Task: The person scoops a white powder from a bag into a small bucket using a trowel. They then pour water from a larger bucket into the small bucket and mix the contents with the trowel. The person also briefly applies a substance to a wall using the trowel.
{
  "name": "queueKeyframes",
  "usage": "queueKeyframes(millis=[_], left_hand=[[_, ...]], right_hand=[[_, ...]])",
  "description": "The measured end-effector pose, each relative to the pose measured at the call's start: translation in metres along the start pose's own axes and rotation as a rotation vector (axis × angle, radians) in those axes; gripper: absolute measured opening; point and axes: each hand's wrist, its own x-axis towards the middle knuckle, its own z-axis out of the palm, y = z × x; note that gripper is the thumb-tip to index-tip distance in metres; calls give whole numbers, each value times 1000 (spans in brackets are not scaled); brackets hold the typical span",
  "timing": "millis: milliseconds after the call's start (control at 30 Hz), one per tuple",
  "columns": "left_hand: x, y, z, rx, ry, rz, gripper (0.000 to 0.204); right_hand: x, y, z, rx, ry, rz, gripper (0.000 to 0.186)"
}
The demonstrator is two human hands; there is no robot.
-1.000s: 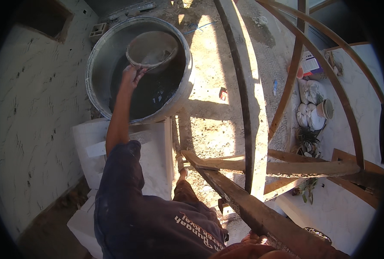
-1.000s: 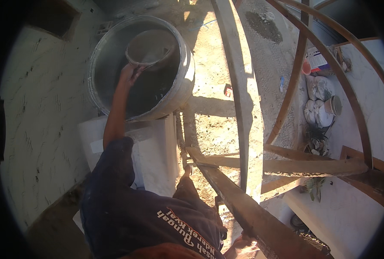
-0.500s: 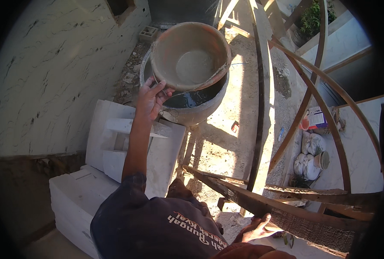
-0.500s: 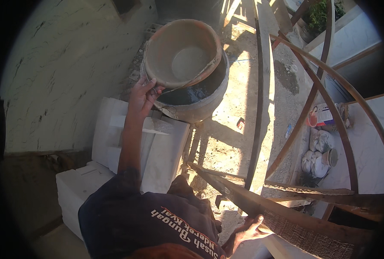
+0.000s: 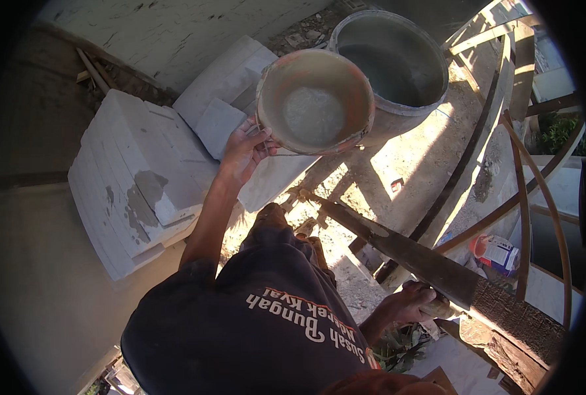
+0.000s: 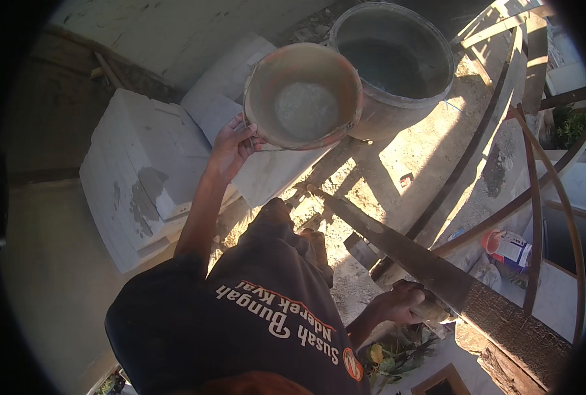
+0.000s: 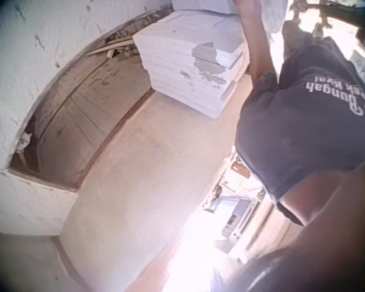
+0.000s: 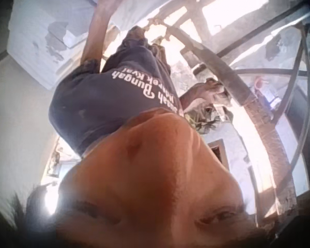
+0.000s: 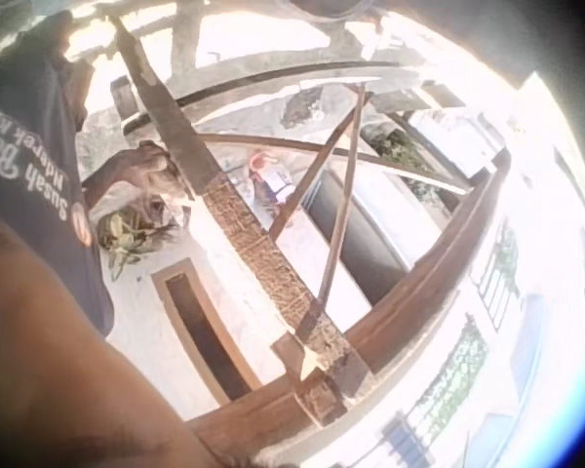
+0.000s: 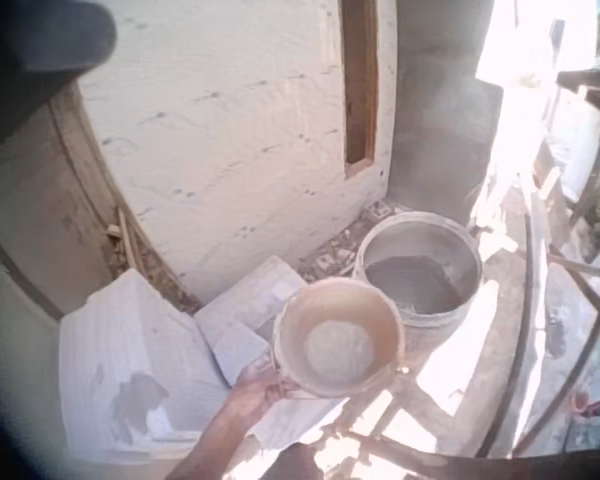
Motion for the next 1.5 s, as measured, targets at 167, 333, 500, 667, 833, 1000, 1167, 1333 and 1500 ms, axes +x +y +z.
queueKeyframes(millis=[167,333,500,667,833,1000,1167,1333,1500], left_hand=[[-53,-79,-89,-51,148,-48,42],[-65,-173,-182,-57,150,-47,41],[-48,-208,-217,103,266,-159,46],[-19,-203,-258,603,242,-74,48],[16,-188,-240,960,207,27,52],[56,-176,-240,1122,117,423,47],[86,-154,-223,1189,-118,324,42],[84,-146,-225,1269,-187,249,42],[107,-157,-207,1279,-241,337,41]], right_hand=[[7,27,-43,239,-319,-58,71],[-32,20,-70,164,-425,46,82],[-87,11,-81,-65,-648,-41,77],[-103,27,-42,-262,-1096,163,49],[-146,92,31,-829,-1403,51,50],[-199,218,94,-872,-1557,-167,48],[-233,286,153,-992,-1547,-256,39],[-271,287,133,-932,-1694,-432,40],[-241,327,133,-875,-1517,-336,42]])
